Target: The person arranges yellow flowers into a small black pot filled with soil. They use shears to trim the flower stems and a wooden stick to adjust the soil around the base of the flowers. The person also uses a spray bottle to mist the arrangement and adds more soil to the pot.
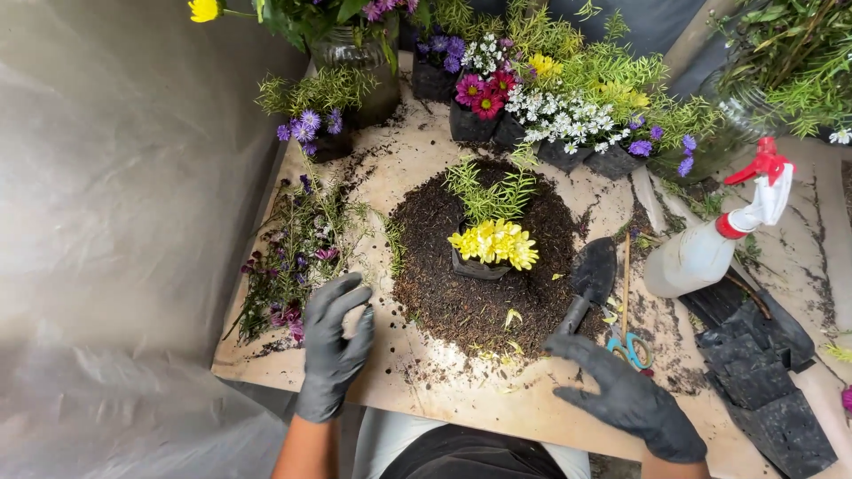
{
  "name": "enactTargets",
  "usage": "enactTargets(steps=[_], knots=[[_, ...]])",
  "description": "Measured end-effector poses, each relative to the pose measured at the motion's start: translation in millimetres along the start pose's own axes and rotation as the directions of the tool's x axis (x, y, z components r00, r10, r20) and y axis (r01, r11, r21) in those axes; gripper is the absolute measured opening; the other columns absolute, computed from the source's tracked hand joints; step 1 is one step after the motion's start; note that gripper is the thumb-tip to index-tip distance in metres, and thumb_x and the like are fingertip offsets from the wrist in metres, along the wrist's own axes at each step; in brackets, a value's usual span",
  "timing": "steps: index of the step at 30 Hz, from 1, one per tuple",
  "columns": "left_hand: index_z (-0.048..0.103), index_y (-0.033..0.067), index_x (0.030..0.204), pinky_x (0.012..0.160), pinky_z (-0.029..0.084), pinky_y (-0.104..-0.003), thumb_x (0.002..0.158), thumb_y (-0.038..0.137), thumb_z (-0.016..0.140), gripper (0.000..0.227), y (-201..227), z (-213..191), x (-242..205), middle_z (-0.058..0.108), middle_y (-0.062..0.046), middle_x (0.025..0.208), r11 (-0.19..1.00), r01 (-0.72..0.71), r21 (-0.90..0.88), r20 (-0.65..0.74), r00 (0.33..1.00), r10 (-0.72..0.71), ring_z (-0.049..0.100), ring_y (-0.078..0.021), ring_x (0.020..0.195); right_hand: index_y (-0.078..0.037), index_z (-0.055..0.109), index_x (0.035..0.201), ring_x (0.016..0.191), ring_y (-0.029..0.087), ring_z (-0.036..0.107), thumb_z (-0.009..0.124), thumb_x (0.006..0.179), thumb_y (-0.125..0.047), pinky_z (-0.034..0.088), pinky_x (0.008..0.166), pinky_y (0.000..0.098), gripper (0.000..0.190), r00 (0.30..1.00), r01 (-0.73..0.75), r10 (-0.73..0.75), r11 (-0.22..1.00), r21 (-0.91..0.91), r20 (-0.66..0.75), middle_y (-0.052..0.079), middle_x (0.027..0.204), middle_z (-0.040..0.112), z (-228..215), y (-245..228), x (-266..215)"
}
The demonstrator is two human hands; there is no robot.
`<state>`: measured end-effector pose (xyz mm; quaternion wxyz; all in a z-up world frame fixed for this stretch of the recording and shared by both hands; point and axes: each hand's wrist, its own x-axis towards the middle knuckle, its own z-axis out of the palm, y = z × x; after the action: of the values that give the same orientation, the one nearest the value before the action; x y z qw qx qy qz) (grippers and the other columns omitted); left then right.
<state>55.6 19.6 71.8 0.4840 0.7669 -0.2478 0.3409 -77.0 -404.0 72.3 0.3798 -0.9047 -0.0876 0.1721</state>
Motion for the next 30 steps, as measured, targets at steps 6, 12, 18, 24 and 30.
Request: enactTargets(steps=[6,12,18,24,30], knots=[[0.049,0.0104,0.149,0.11,0.046,-0.052,0.087,0.039,0.08,0.075,9,57,62,0.055,-0.022,0.141,0.994,0.021,0.106,0.562,0.824,-0.077,0.052,-0.0386,0.129,-0.012,0.05,0.145,0.076,0.01,0.062,0.061,0.093,-0.044,0.065,0.07,0.0278,0.062,0.92,0.116,-0.185,0.971,-0.21,-0.345,0.014,0.135,0.053,-24,-69,56],[0.031,0.009,0.162,0.123,-0.005,-0.068,0.067,0.06,0.088,0.121,-6,110,75,0.032,-0.035,0.157,0.965,0.046,0.257,0.742,0.63,-0.228,0.015,-0.059,0.15,-0.005,0.028,0.16,0.15,0.055,0.006,0.072,0.082,-0.068,0.002,0.113,0.0811,0.109,0.873,-0.024,-0.082,0.978,-0.209,-0.482,0.025,0.168,0.011,-17,-81,115],[0.022,0.0162,0.166,0.119,-0.009,-0.073,0.073,0.079,0.066,0.12,-29,125,70,0.023,-0.018,0.169,0.998,0.05,0.034,0.726,0.685,-0.059,0.003,-0.0502,0.155,-0.022,0.028,0.163,0.152,0.045,0.025,0.087,0.064,-0.07,0.013,0.116,0.0766,0.125,0.823,0.031,-0.094,0.992,-0.121,-0.561,0.014,0.165,0.032,-4,-40,160],[0.025,0.0174,0.165,0.121,-0.01,-0.07,0.082,0.073,0.063,0.106,-29,128,74,0.023,-0.023,0.168,0.994,0.013,-0.109,0.676,0.734,0.065,0.01,-0.0493,0.155,0.008,0.047,0.144,0.141,0.057,0.037,0.092,0.07,-0.032,0.029,0.117,0.069,0.095,0.765,0.354,-0.316,0.934,-0.044,-0.561,0.037,0.14,0.054,-26,-74,145],[0.029,0.0309,0.164,0.122,-0.008,-0.068,0.073,0.078,0.072,0.111,-36,133,64,0.03,-0.018,0.164,0.99,0.105,-0.095,0.664,0.748,-0.015,0.014,-0.0498,0.153,0.002,0.056,0.138,0.134,0.044,0.053,0.102,0.058,-0.037,0.035,0.118,0.0521,0.1,0.714,0.304,-0.328,0.941,-0.148,-0.618,0.025,0.135,0.062,-10,-31,156]])
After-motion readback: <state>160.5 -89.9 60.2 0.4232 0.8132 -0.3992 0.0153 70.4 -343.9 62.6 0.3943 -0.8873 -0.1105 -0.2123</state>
